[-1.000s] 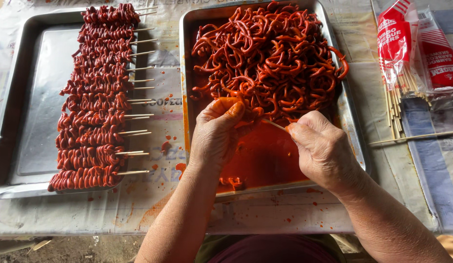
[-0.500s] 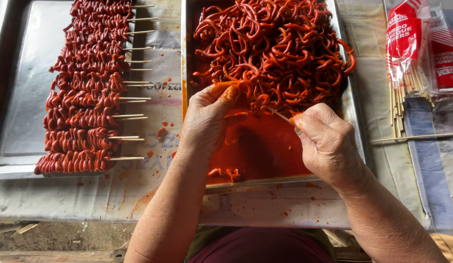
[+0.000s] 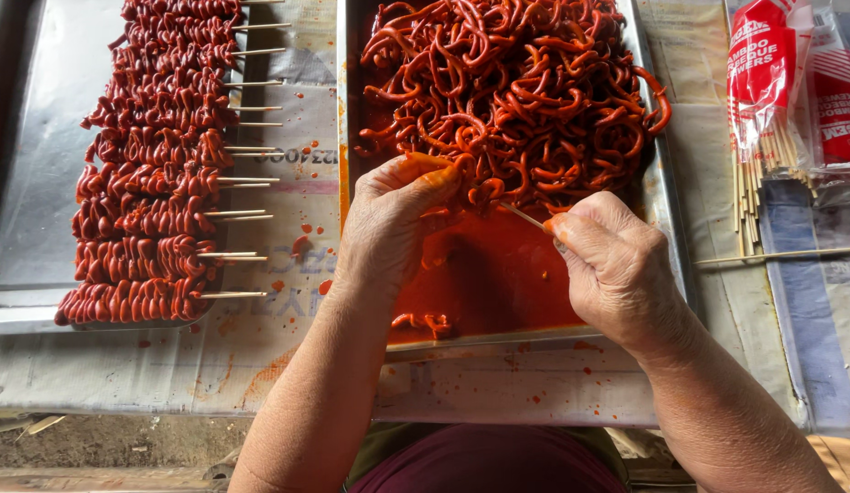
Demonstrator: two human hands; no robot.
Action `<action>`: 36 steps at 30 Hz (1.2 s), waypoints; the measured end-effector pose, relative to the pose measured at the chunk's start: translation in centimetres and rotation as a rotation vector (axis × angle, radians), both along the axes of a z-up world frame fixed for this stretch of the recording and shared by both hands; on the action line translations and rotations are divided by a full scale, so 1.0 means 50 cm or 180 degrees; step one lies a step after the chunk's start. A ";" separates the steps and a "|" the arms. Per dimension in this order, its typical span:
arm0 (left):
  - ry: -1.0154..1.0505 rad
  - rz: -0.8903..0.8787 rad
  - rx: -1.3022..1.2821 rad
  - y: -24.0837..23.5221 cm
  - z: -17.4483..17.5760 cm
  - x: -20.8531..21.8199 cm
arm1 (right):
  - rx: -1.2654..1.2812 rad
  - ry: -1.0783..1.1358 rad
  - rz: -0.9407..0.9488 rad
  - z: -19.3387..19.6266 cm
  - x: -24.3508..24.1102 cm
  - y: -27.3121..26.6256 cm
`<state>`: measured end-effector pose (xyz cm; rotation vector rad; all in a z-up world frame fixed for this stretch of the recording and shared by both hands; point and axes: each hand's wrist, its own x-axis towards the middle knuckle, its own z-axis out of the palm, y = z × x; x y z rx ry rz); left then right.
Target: The person threads red, spiral-cut sausages from a metal tray onto thin bamboo skewers. They use both hands to guide the sausage onto the stick and then place the completed skewer onto a second metal tray. The process is repeated continuously throughout the clip.
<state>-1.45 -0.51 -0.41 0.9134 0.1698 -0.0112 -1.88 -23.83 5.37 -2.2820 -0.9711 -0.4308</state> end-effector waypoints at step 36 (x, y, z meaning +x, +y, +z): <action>-0.0225 -0.0173 0.0050 -0.096 0.007 -0.029 | 0.0237 0.0196 0.0148 -0.012 0.005 0.003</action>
